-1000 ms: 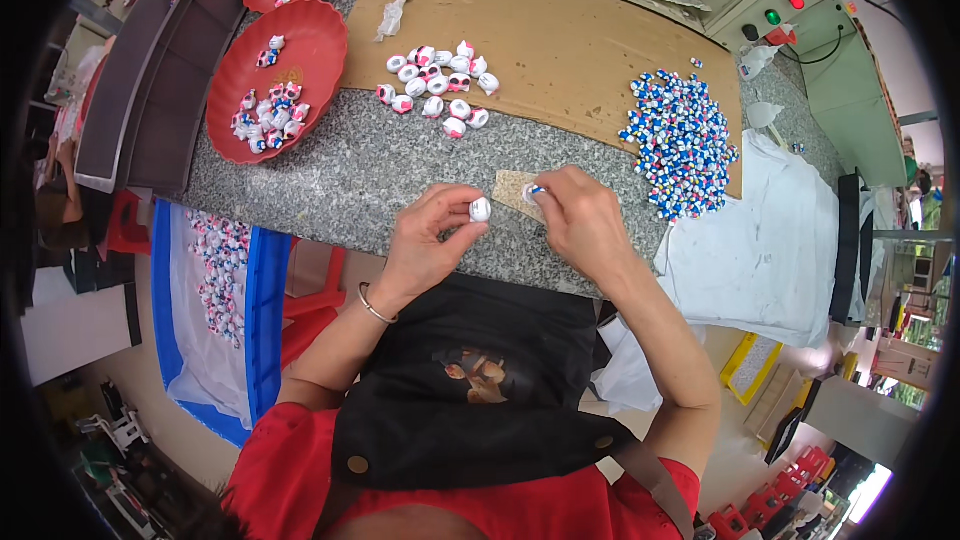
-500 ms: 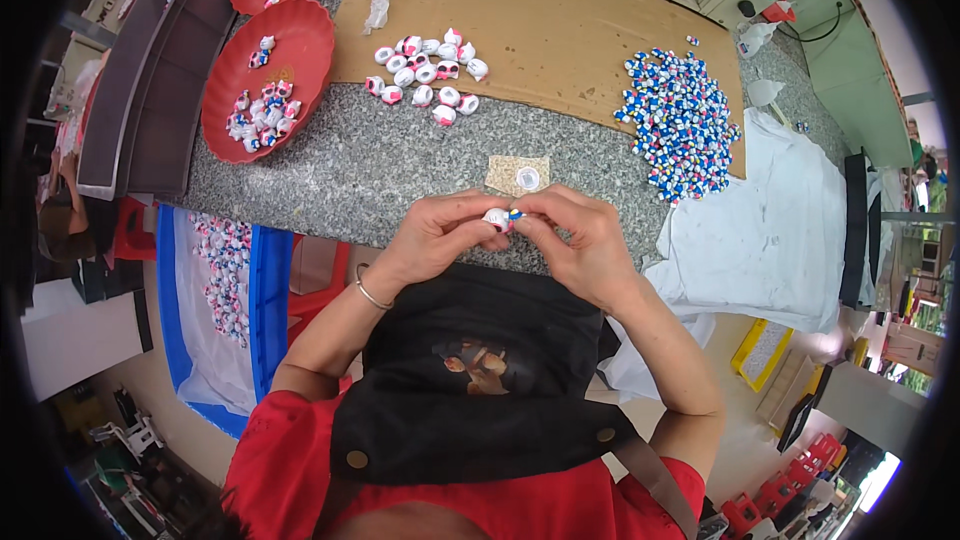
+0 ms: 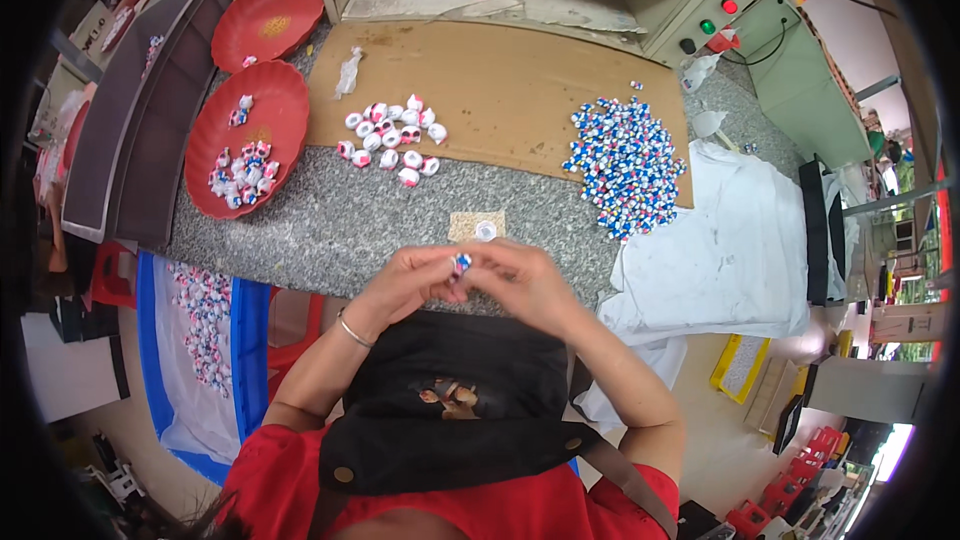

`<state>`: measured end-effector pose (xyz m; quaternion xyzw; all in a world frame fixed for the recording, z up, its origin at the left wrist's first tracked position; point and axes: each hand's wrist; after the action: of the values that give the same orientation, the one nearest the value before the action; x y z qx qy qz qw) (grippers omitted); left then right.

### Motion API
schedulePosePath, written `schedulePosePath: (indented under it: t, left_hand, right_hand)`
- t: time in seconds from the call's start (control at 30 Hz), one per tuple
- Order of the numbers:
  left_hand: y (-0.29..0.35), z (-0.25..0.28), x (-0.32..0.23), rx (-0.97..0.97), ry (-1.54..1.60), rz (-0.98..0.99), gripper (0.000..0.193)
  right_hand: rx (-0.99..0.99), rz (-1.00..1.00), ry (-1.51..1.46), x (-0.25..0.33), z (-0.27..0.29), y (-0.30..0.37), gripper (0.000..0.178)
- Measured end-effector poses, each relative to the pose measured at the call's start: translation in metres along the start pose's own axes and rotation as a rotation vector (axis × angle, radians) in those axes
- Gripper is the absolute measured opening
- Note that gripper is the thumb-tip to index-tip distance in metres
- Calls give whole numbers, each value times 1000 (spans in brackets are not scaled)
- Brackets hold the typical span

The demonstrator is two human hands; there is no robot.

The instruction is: Assembling small plastic toy components at a factory workbench.

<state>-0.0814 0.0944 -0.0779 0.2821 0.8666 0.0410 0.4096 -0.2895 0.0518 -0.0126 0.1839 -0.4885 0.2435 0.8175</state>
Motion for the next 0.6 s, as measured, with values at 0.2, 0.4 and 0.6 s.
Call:
schedulePosePath:
  t: [0.2, 0.4, 0.6]
  left_hand:
    - [-4, 8, -20, -73, 189, -119, 39]
    - [46, 46, -77, -814, -853, -918, 25]
    - [88, 119, -138, -1163, -1611, -1041, 25]
  right_hand:
    - [-456, -83, 107, -56, 42, 2, 24]
    - [-581, 86, 566, -77, 81, -5, 13]
    - [-562, 268, 694, -75, 89, -46, 14]
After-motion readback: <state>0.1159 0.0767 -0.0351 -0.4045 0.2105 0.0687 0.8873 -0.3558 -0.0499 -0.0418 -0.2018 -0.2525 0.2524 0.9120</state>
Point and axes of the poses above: each hand's wrist, its own y-axis away from the middle knuckle, its own z-axis out of the back of the hand, x = y × z, and after that the axes turned 3 degrees about -x, right-handed
